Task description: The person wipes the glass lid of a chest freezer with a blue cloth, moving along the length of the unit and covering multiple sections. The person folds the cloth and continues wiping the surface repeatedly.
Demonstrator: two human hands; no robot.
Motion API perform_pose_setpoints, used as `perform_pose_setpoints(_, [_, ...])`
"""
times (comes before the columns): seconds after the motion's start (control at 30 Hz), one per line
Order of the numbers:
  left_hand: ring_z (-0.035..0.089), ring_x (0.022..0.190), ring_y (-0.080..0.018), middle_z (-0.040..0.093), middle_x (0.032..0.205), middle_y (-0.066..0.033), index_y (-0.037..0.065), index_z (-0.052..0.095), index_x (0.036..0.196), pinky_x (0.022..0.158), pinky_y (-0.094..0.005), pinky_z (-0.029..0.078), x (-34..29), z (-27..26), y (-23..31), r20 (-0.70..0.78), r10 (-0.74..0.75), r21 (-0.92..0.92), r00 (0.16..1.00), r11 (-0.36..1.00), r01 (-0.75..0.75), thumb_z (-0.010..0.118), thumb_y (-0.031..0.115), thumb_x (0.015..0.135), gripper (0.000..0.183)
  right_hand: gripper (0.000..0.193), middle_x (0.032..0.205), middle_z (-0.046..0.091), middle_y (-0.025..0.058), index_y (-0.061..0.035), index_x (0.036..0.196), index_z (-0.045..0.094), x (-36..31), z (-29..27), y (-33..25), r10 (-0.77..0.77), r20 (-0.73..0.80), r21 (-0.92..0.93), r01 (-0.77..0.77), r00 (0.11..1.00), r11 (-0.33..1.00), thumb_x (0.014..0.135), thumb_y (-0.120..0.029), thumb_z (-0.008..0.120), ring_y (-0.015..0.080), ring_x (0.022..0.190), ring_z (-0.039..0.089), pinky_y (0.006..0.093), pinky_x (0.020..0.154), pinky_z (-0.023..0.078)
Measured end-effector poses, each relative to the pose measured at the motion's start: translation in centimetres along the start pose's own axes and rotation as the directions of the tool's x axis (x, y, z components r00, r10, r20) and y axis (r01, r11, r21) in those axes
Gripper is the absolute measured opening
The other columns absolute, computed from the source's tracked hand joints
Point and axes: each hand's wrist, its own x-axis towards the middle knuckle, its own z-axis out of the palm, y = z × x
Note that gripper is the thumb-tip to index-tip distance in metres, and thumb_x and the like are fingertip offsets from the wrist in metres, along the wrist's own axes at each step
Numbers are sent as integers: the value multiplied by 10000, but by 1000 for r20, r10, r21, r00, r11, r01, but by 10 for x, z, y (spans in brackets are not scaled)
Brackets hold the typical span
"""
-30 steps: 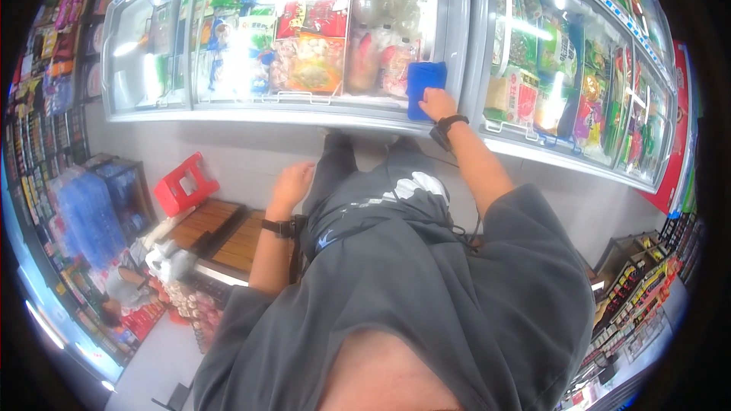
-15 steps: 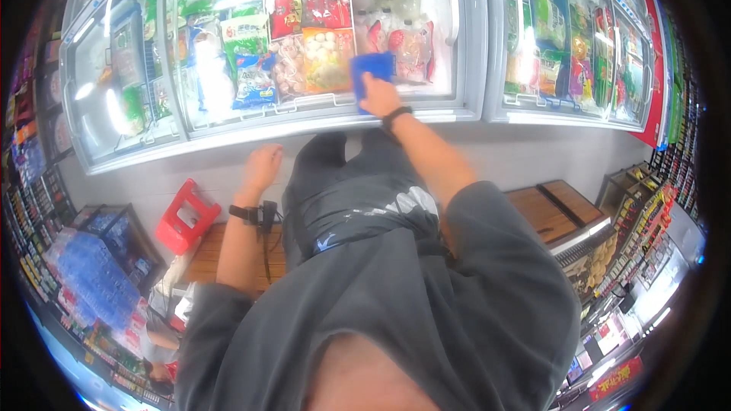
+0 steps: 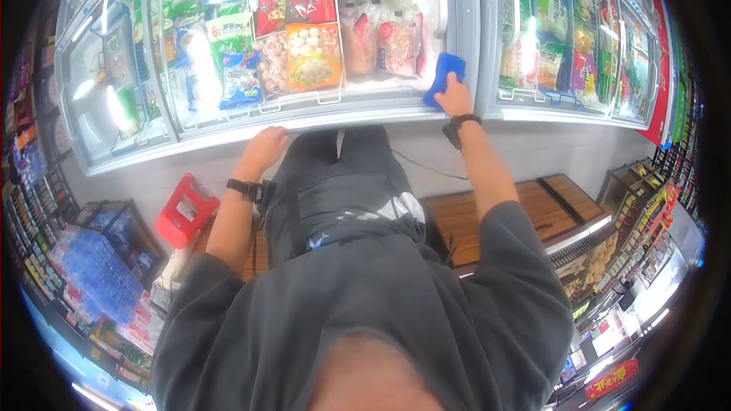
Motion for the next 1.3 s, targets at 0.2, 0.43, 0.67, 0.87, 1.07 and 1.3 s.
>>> perform_pose_setpoints(0.2, [686, 980, -375, 722, 1039, -197, 22, 691, 1161, 880, -439, 538, 14, 4, 22, -73, -1, -59, 997, 998, -3, 600, 181, 965, 268, 449, 985, 735, 202, -47, 1159, 553, 17, 2, -9, -116, 62, -265, 128, 991, 956, 799, -219, 761, 391, 911, 733, 493, 794, 599])
perform_pose_setpoints(0.43, [690, 967, -371, 725, 1056, -187, 42, 707, 1140, 861, -446, 544, -2, 8, -26, -111, -117, -98, 987, 990, 106, 599, 182, 963, 250, 337, 978, 726, 231, -25, 1043, 598, 20, -5, -2, -253, 119, -149, 269, 960, 951, 770, -181, 720, 419, 946, 708, 498, 836, 582])
perform_pose_setpoints(0.67, [709, 814, -328, 733, 897, -161, 37, 706, 983, 739, -410, 550, -24, -5, -134, -304, -271, -127, 913, 962, 243, 676, 184, 922, 162, 259, 932, 677, 193, -46, 963, 563, -16, 53, -109, -464, -128, 8, 469, 876, 883, 764, -153, 690, 400, 880, 674, 509, 759, 546])
perform_pose_setpoints(0.87, [665, 721, -324, 698, 780, -140, 23, 677, 891, 683, -415, 526, -49, -46, -216, -241, -295, -68, 925, 955, 288, 733, 238, 907, 222, 315, 956, 649, 160, -59, 1072, 531, -73, 158, -347, -742, -249, 165, 782, 623, 601, 816, -158, 687, 357, 903, 664, 476, 769, 553])
perform_pose_setpoints(1.07, [614, 1008, -370, 666, 1066, -171, 43, 674, 1051, 874, -469, 484, -68, -76, -308, -628, -187, -11, 755, 973, 232, 697, 231, 934, 223, 667, 1021, 603, 116, -45, 1424, 510, -131, 204, -517, -751, -136, 100, 763, 647, 639, 804, -187, 706, 307, 944, 615, 416, 734, 533])
perform_pose_setpoints(1.3, [445, 1349, -413, 475, 1466, -219, 49, 538, 1391, 1117, -529, 343, -53, -96, -394, -848, -17, 164, 530, 942, 293, 668, 215, 942, 497, 687, 1415, 509, 133, -67, 1431, 544, -117, 193, -473, -805, -238, -182, 789, 543, 587, 786, -231, 712, 348, 1427, 411, 494, 1150, 355])
